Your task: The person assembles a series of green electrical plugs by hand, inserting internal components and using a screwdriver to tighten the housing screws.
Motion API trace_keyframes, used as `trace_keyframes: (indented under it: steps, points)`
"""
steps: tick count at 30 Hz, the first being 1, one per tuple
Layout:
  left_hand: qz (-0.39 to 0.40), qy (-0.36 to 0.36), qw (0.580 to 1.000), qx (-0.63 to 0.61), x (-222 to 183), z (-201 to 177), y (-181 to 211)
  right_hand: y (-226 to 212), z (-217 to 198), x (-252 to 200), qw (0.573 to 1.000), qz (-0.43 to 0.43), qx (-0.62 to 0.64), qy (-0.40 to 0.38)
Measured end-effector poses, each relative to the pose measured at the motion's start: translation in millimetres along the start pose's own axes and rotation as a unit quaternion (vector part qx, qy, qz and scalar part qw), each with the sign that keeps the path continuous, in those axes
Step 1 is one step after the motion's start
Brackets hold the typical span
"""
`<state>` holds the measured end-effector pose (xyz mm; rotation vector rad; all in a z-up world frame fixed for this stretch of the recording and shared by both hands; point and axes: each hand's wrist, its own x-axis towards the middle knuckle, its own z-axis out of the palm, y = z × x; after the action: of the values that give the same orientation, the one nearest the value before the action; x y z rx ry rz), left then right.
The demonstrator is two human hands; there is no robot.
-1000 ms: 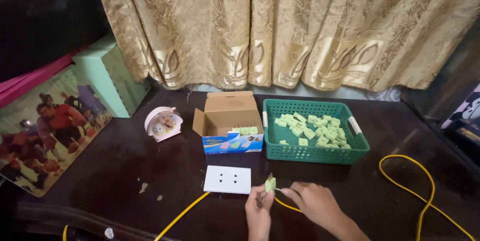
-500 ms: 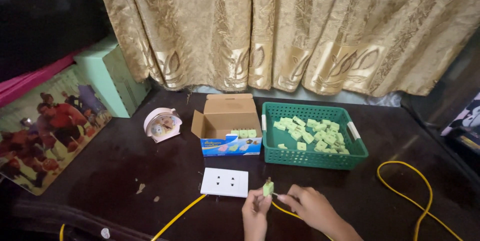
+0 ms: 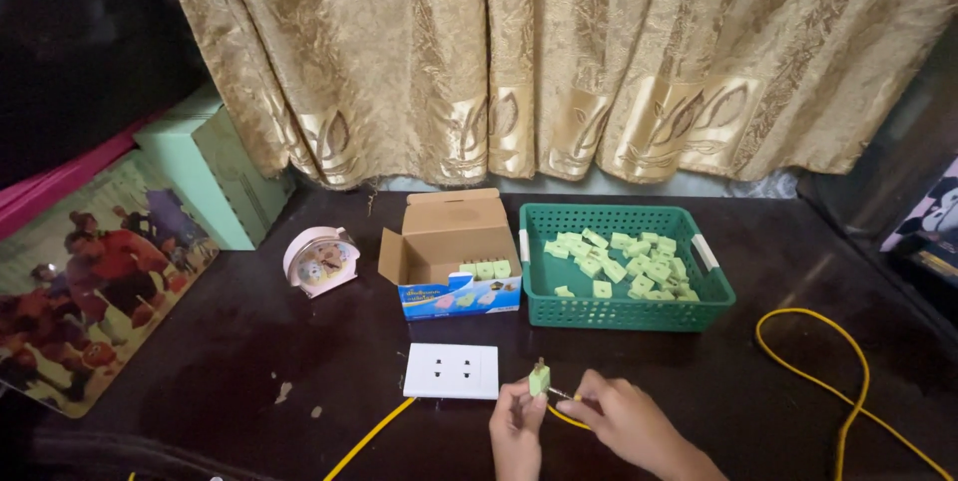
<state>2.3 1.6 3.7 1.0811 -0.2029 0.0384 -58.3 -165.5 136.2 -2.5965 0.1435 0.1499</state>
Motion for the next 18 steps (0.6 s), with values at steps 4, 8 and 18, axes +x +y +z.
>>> trace_keyframes:
  steps: [4,8,18]
  points:
    - [-0.005,0.007,1.000,0.004,-1.9,3.0,5.5,3.6,4.5,2.4,0.991,-0.010,-0.129,0.024]
    - [-0.037,0.008,0.999,0.040,-8.3,7.3,22.5,-9.9,-3.5,-5.2,0.994,0.064,0.090,-0.007]
    - [-0.049,0.019,0.999,0.012,-12.3,11.6,36.6,14.1,19.6,-5.6,0.966,-0.106,-0.215,0.100]
